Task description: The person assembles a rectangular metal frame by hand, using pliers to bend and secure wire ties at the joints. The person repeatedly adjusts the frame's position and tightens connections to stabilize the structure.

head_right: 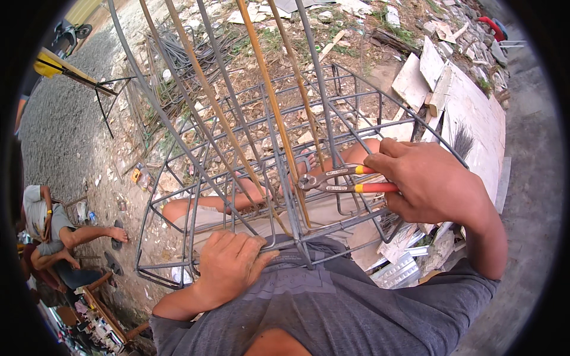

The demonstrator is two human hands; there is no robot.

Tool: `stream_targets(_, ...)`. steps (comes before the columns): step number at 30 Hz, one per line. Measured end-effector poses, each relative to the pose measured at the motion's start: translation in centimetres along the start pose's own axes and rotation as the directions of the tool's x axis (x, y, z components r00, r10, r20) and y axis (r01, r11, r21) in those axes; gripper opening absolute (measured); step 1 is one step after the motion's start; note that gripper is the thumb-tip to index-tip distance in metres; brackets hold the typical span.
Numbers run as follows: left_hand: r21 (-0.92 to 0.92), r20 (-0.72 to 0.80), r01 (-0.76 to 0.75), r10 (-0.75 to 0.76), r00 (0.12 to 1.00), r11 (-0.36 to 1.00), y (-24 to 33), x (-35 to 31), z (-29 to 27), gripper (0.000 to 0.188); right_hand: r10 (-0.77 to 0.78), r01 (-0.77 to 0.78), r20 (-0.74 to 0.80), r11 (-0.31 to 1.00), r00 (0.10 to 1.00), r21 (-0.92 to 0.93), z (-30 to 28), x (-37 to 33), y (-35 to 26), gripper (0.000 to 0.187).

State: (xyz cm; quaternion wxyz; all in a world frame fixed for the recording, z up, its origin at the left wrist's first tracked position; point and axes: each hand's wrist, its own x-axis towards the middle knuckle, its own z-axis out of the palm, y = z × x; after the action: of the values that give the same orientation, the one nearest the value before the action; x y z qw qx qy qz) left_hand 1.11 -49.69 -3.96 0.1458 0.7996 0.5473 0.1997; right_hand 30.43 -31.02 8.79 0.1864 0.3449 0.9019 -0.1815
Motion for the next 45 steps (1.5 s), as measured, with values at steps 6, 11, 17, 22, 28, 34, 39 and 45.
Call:
stream_targets(6, -0.026, -0.079, -0.079, 0.076, 0.994, 0.997, -0.3, 0.2, 0.6, 0.031, 0.139, -0.218, 0.272, 0.934, 0.952, 0.283, 0.0, 1.1, 1.8, 0.041)
stream_targets(11, -0.030, -0.092, -0.093, 0.090, 0.992, 0.995, -0.4, 0.3, 0.5, 0.032, 0.150, -0.245, 0.369, 0.942, 0.917, 0.227, 0.1, 2.1, 3.5, 0.061)
stream_targets(17, -0.046, -0.088, -0.076, 0.071, 0.994, 0.996, -0.5, 0.3, 0.8, 0.032, 0.109, -0.190, 0.337, 0.958, 0.935, 0.216, -0.1, 2.6, 4.1, 0.051)
stream_targets(22, -0.054, -0.147, -0.089, 0.080, 0.986, 0.995, -0.7, 0.5, 0.8, 0.030, 0.005, -0.015, -0.156, 0.998, 0.988, -0.069, 0.7, 2.6, 2.6, 0.037)
stream_targets(28, -0.057, -0.153, -0.087, 0.077, 0.985, 0.995, -0.7, 1.0, 0.1, 0.030, -0.026, 0.013, -0.148, 0.996, 0.989, -0.088, -0.3, 2.9, 2.5, 0.027)
stream_targets(34, -0.072, -0.168, -0.095, 0.082, 0.982, 0.993, -0.8, 1.6, -0.5, 0.028, 0.217, -0.247, 0.151, 0.943, 0.964, 0.223, -3.5, 3.7, 4.2, 0.058)
stream_targets(39, -0.030, -0.237, -0.124, 0.113, 0.965, 0.992, -1.7, 3.5, -2.2, 0.032, 0.232, -0.201, -0.076, 0.936, 0.970, 0.288, -3.8, 1.8, 3.5, 0.053)
stream_targets(45, -0.019, -0.222, -0.010, 0.006, 0.975, 1.000, -5.0, 8.9, -6.4, 0.039, 0.470, 0.060, -0.556, 0.725, 0.686, 0.686, -1.4, -2.4, 2.6, 0.044)
